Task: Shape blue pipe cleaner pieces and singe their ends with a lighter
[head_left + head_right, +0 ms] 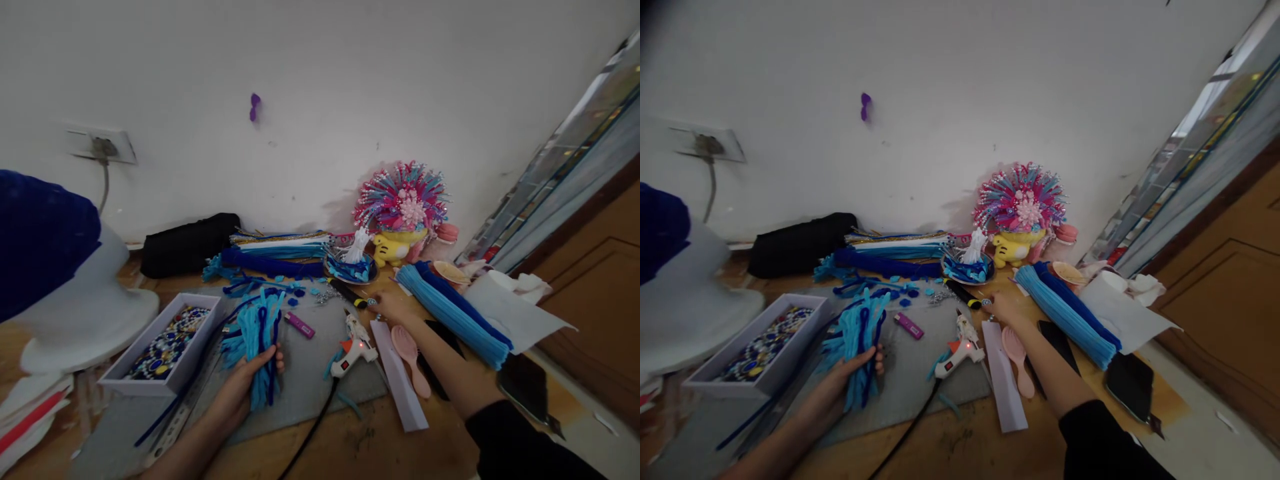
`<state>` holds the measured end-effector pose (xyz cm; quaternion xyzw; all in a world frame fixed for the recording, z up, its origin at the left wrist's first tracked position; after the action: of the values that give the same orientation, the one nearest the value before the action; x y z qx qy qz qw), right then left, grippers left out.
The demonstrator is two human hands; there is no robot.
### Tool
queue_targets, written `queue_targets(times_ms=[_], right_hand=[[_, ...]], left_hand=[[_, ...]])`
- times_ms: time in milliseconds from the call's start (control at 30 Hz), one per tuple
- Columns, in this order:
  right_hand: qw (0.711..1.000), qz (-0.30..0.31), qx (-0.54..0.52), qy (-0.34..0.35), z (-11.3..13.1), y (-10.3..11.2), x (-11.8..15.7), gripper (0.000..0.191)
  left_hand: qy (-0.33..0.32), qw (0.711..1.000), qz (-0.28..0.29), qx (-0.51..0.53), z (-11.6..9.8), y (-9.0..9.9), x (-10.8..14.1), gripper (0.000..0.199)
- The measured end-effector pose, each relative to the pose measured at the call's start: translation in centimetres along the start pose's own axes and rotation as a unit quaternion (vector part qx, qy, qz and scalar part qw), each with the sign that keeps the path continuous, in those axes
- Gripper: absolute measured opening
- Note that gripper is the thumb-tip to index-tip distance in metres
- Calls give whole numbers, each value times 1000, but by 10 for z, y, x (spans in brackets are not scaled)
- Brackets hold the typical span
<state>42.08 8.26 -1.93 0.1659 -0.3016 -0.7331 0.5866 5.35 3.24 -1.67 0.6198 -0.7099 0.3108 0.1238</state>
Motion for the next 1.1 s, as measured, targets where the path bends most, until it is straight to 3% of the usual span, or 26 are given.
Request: queue_targets(times_ms=[133, 333, 467, 533, 600, 667, 767, 833, 933, 1100], right_hand=[[997, -38, -51, -33, 5, 8, 3, 18], [984, -103, -146, 1, 38, 33, -2, 13], [979, -147, -138, 6, 69, 31, -22, 17], [980, -167, -113, 1, 72, 34, -19, 20], [979, -185, -81, -2, 59, 43, 2, 16], [979, -201, -41, -21, 31, 54, 39, 12], [951, -228, 156, -141, -19, 64, 104, 30], [927, -229, 216, -202, -42, 64, 136, 50], [910, -231, 251, -235, -49, 58, 153, 64], [906, -253, 226, -253, -42, 53, 146, 67]], left_hand=[[-7, 1000, 1, 4, 0, 0, -1, 12], [0, 1000, 6, -4, 1, -2, 2, 12], [-15, 1000, 13, -4, -1, 1, 0, 10], [-20, 1000, 14, -1, -3, 2, -1, 10], [-23, 1000, 10, 0, -4, 3, -1, 11], [-25, 1000, 5, -3, -5, 3, -1, 13], [-28, 1000, 0, 1, -6, 2, 1, 17], [-25, 1000, 2, 1, -4, 1, 1, 21], [-25, 1000, 15, 2, -3, 0, 0, 22], [-37, 999, -3, -3, -5, 5, 2, 25]])
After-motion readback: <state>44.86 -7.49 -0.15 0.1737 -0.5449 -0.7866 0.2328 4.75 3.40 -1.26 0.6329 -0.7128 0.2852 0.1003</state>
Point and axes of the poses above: each hand's wrist, its own x-axis away from the middle knuckle, its own y-axis out of the back of the hand, z = x × y, the point moved 3 cm from there along -x, towards the middle knuckle, and after that the axes turned 13 degrees about -x, right-handed, at the moved point
